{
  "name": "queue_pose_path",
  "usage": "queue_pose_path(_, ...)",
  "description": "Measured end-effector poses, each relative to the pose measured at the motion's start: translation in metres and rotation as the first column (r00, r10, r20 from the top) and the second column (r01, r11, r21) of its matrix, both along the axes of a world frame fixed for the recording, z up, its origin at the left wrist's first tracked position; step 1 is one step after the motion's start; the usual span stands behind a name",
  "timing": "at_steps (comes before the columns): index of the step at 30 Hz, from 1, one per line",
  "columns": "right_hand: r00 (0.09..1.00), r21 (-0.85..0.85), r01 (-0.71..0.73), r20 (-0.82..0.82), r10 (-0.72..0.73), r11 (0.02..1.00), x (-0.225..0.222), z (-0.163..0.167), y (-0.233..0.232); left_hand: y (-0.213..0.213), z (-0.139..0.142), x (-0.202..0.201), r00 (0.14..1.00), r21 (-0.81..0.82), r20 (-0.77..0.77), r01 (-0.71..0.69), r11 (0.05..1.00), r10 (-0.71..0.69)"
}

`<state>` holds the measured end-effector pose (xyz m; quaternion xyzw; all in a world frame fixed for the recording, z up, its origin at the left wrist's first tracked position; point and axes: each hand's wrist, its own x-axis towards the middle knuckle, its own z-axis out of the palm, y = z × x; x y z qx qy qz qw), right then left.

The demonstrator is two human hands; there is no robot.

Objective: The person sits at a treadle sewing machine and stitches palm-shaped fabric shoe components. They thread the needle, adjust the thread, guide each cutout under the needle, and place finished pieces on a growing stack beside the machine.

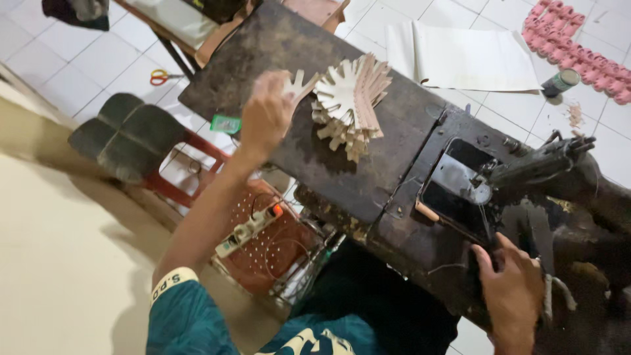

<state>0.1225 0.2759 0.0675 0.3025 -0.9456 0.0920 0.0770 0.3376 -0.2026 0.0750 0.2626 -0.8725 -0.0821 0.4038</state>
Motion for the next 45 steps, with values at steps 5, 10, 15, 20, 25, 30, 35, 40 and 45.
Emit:
queue_pose_path(5,0.988,0.06,0.123,0.086,-0.128,0.991,-0.019,0.003,0.003,-0.078,-0.009,-0.035,0.986,0.054,0.046,0.158,0.986,-0.161)
queue_pose_path(10,0.994,-0.142,0.093,-0.044,-0.1,0.985,-0.012,-0.019,0.003,-0.058,-0.011,-0.039,0.974,0.166,0.197,0.082,0.983,-0.115)
queue_pose_path(15,0.987,-0.259,0.151,0.088,-0.133,0.954,-0.013,-0.032,0.002,-0.042,-0.019,-0.039,0.995,0.184,0.071,0.058,0.981,-0.072)
queue_pose_path(20,0.996,-0.245,0.088,0.053,-0.077,0.966,-0.015,-0.028,0.003,-0.054,-0.018,-0.037,0.997,0.304,-0.077,0.04,0.952,-0.017)
queue_pose_path(25,0.993,-0.202,0.099,0.081,-0.084,0.974,-0.016,-0.024,0.002,-0.058,-0.001,-0.035,0.994,0.331,-0.068,-0.06,0.942,0.088)
queue_pose_path(30,0.997,-0.106,0.04,0.065,-0.033,0.994,-0.031,-0.013,0.012,-0.022,0.012,-0.076,0.958,0.078,-0.087,0.279,0.957,-0.273)
queue_pose_path(35,0.998,-0.068,0.045,0.045,-0.042,0.997,-0.051,-0.003,0.029,-0.025,0.025,-0.14,0.933,0.059,0.004,0.359,0.932,-0.36)
queue_pose_path(40,0.995,-0.26,-0.086,-0.076,0.069,0.962,-0.057,0.004,0.041,-0.035,0.019,-0.174,0.955,0.247,0.166,0.2,0.948,-0.245)
queue_pose_path(45,0.997,-0.305,-0.078,0.0,0.082,0.949,-0.063,0.01,0.05,-0.012,0.021,-0.175,0.971,0.136,0.003,0.237,0.962,-0.239)
